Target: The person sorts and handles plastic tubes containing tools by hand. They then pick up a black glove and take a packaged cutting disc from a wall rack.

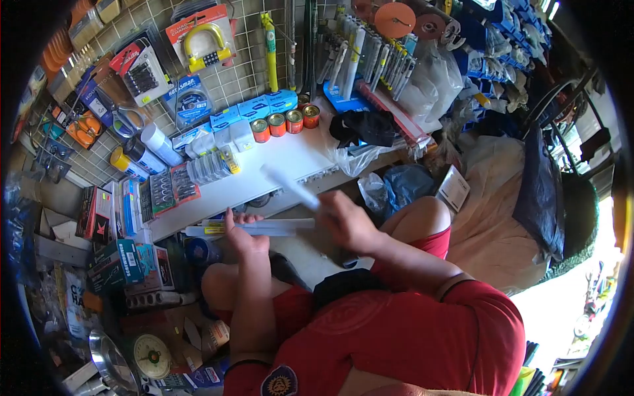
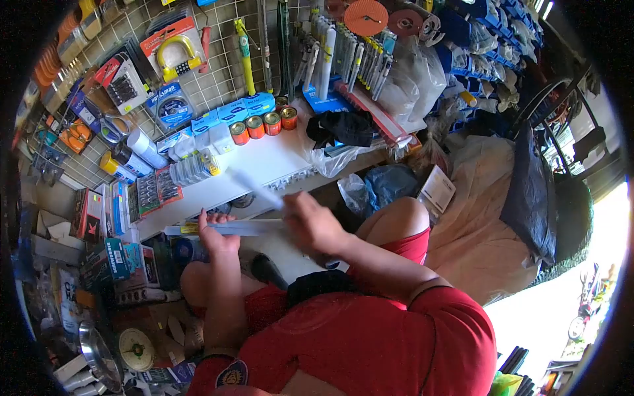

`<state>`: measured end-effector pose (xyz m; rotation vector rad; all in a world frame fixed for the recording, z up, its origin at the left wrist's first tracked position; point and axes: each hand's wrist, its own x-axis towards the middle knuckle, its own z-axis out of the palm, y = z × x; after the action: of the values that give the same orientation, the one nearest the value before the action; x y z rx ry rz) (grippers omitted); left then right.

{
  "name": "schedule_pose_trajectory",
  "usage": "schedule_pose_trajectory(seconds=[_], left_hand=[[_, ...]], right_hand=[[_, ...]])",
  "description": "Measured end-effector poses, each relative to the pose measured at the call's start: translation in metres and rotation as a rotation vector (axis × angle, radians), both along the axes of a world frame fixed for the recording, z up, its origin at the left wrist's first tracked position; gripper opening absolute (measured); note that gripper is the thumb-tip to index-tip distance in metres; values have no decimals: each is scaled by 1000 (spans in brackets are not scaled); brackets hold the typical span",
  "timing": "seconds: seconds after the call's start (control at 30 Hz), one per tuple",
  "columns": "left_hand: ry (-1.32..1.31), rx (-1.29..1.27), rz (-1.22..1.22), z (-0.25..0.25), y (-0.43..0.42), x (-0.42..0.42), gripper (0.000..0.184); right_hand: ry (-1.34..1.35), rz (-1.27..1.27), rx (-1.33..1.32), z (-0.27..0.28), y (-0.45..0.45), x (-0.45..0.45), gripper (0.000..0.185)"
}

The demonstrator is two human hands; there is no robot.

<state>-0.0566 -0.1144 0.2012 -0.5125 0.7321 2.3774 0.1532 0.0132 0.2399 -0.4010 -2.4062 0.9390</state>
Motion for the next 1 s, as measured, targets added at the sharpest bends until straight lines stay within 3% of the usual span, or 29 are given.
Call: schedule_pose_trajectory(seconds=[0.03,0.13,0.17,0.23,0.3,0.33,0.37,0.53,0.67,0.73,0.83,0.9,1.0], left_hand=[[12,-10,-22,-10,-3,-6,37],[15,31,-30,3,-8,-6,30],[34,37,-43,5,-7,-6,30],[10,23,-67,6,-6,-3,28],[-41,30,-85,8,-5,1,27],[-35,46,-107,2,-5,1,27],[-41,45,-113,-1,-4,0,27],[-62,29,-113,6,-4,4,25],[-47,25,-123,3,-6,3,24],[-52,35,-129,2,-7,4,24],[-48,48,-134,-3,-8,2,24],[-56,28,-143,0,-8,1,24],[-68,35,-147,4,-8,1,26]], right_hand=[[113,-68,32,1,14,3,43],[145,-312,-243,20,58,16,49],[175,-277,-554,48,63,22,53],[504,-42,-718,77,83,34,60],[662,94,-589,98,88,44,58],[611,177,-544,112,86,48,58],[446,116,-531,117,93,55,58],[165,-367,-324,93,114,61,51],[427,-318,-345,96,107,55,56],[389,-278,-421,110,105,62,56],[332,-370,-282,102,112,60,49],[230,-471,-48,99,117,55,45],[277,-481,112,98,119,45,45]])
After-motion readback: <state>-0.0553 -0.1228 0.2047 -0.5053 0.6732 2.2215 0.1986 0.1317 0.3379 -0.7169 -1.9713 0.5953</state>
